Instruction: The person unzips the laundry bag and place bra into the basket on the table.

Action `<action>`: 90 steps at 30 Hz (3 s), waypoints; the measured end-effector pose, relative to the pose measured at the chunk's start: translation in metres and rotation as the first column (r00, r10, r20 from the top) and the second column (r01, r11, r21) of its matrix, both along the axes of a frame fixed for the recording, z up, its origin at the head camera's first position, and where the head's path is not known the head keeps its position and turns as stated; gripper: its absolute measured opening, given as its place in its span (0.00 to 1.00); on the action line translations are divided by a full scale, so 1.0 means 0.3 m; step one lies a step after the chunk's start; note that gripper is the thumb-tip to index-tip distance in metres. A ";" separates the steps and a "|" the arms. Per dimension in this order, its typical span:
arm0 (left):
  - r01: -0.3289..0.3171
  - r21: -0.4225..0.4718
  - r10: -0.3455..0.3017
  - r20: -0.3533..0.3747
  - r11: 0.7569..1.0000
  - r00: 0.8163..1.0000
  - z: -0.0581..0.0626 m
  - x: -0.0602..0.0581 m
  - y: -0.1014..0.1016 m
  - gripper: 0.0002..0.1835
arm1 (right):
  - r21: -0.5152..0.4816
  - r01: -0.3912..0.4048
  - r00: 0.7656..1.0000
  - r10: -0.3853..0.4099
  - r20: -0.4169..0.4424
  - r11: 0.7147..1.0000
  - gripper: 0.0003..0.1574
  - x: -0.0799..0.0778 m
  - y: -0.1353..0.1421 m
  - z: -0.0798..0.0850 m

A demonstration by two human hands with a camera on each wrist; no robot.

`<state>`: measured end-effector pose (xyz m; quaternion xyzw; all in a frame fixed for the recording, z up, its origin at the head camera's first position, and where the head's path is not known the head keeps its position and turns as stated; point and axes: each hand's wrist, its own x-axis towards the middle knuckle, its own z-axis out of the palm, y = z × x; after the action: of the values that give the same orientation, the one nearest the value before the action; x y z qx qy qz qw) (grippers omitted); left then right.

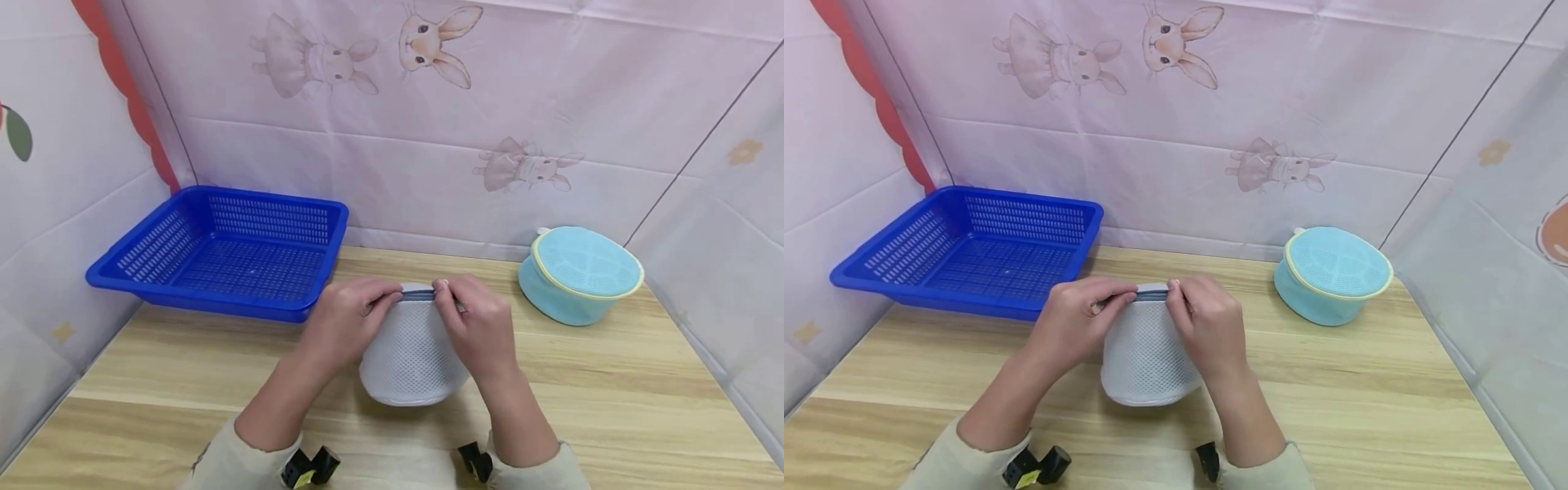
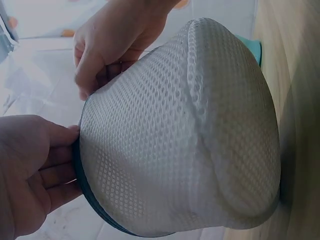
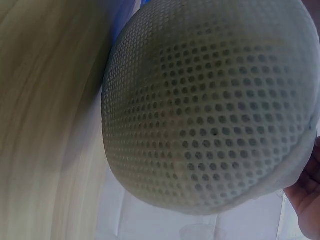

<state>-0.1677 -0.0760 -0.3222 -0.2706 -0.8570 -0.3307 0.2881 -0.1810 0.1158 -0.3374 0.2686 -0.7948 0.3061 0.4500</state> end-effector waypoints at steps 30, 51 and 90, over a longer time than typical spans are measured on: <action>0.065 0.037 -0.062 -0.056 0.997 0.996 -0.005 0.005 0.002 0.07 | -0.005 -0.044 0.999 0.044 -0.026 0.999 0.08 0.012 -0.014 -0.007; 0.054 -0.014 -0.055 -0.053 0.998 0.997 -0.025 0.018 0.028 0.09 | 0.061 -0.073 0.996 0.076 -0.039 0.995 0.09 0.017 -0.042 -0.018; 0.036 -0.031 -0.037 -0.028 0.999 0.999 -0.020 0.022 0.028 0.08 | 0.057 -0.084 0.996 0.086 -0.024 0.995 0.12 0.023 -0.048 -0.024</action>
<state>-0.1612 -0.0676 -0.3280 -0.2953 -0.8527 -0.3189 0.2900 -0.1742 0.1013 -0.3445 0.3188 -0.7848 0.2989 0.4395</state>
